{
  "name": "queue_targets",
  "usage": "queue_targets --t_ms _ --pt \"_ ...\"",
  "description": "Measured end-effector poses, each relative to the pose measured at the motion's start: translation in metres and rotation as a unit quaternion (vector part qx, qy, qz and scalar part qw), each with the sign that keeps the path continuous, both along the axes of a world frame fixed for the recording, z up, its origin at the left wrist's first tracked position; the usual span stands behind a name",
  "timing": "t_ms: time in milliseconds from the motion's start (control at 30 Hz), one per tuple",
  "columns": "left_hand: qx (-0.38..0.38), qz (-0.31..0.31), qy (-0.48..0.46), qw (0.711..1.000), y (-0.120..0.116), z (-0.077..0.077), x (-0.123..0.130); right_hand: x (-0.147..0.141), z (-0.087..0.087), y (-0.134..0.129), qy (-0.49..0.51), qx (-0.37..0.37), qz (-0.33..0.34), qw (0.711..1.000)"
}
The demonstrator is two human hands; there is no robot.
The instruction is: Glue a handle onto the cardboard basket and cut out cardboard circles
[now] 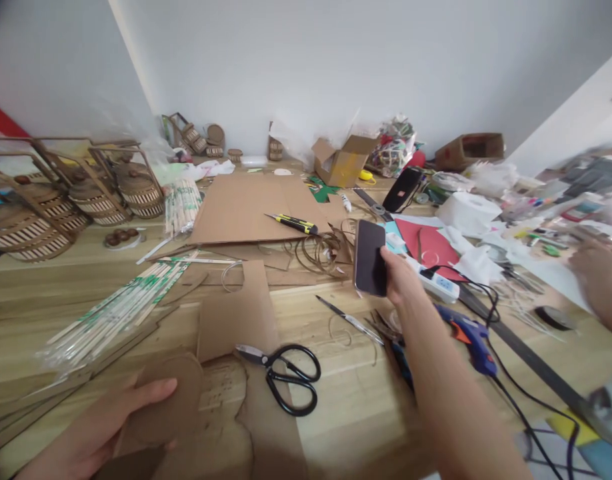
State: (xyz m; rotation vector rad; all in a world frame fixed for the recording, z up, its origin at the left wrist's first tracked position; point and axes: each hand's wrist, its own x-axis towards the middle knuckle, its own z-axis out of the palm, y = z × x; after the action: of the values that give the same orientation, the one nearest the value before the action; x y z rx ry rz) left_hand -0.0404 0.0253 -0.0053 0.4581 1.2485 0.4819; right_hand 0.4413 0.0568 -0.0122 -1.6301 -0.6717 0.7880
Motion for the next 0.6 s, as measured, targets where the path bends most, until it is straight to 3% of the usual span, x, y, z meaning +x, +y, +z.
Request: queue_targets --t_ms 133,267,467,600 --pt "0.013 -0.019 0.028 0.999 0.0 0.0 -0.002 -0.035 -0.006 -0.001 0.151 0.129 0.014 0.98" --pt "0.016 -0.01 0.044 0.999 -0.001 -0.001 -0.005 -0.074 0.006 -0.002 0.238 0.211 0.034 0.948" --pt "-0.013 -0.004 0.07 0.997 -0.002 0.004 -0.005 -0.112 0.022 -0.007 0.43 0.246 0.062 0.866" --pt "-0.017 -0.018 0.068 0.997 -0.002 0.001 -0.007 -0.113 0.018 -0.014 0.442 0.245 0.073 0.86"
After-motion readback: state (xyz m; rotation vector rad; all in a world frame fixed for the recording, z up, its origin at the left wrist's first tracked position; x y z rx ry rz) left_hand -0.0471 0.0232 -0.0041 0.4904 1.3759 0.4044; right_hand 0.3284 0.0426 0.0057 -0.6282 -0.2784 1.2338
